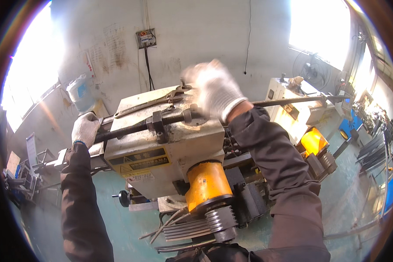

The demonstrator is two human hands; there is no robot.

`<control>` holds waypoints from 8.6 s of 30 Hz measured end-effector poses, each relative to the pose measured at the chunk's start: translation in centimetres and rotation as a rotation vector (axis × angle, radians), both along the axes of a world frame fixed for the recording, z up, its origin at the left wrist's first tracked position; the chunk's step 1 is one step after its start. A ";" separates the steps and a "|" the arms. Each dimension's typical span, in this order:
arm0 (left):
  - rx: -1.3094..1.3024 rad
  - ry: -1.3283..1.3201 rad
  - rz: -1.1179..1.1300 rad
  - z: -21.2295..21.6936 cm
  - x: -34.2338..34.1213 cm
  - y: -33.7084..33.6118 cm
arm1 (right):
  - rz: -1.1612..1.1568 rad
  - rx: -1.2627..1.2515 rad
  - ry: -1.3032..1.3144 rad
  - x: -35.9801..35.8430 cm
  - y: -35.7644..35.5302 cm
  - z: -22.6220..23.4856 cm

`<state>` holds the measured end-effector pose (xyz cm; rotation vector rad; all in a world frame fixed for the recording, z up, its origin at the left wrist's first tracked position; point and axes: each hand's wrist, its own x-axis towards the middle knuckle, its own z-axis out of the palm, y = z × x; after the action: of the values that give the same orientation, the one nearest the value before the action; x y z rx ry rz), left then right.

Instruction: The person repeatedly measures and bends metal rods using a manual bending machine. They place each rod into the machine, operate the lever to bend it, then remove and measure the bent piece before repeating the cycle with additional rods.

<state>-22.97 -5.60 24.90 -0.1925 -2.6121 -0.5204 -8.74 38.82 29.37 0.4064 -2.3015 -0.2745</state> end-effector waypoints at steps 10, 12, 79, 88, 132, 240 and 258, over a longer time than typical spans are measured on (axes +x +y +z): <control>0.010 -0.023 0.007 -0.1 0.0 0.0 | -0.104 -0.153 0.518 -0.8 0.6 -0.2; 0.029 -0.043 0.011 0.0 -0.1 0.0 | 0.210 -0.292 -0.064 -0.8 0.0 -0.1; 0.025 -0.062 0.010 0.5 0.4 0.1 | 0.340 -0.402 -0.346 -0.6 -5.3 -2.3; 0.032 -0.047 0.019 0.3 0.3 0.2 | 0.284 -0.083 -0.377 -2.1 -3.5 -0.7; 0.059 0.046 0.028 -0.3 0.3 0.2 | 0.060 -0.117 -0.572 -17.8 -10.2 -1.6; 0.026 0.025 -0.158 0.1 0.7 -0.4 | 1.386 -1.482 0.509 7.4 -16.2 -1.8; 0.090 0.012 -0.100 0.3 0.3 -0.8 | 0.329 -0.465 -0.156 -13.0 -19.1 0.0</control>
<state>-22.66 -6.43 25.19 -0.2967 -2.5704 -0.6679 -21.70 19.72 29.41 0.5679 -2.3094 0.4617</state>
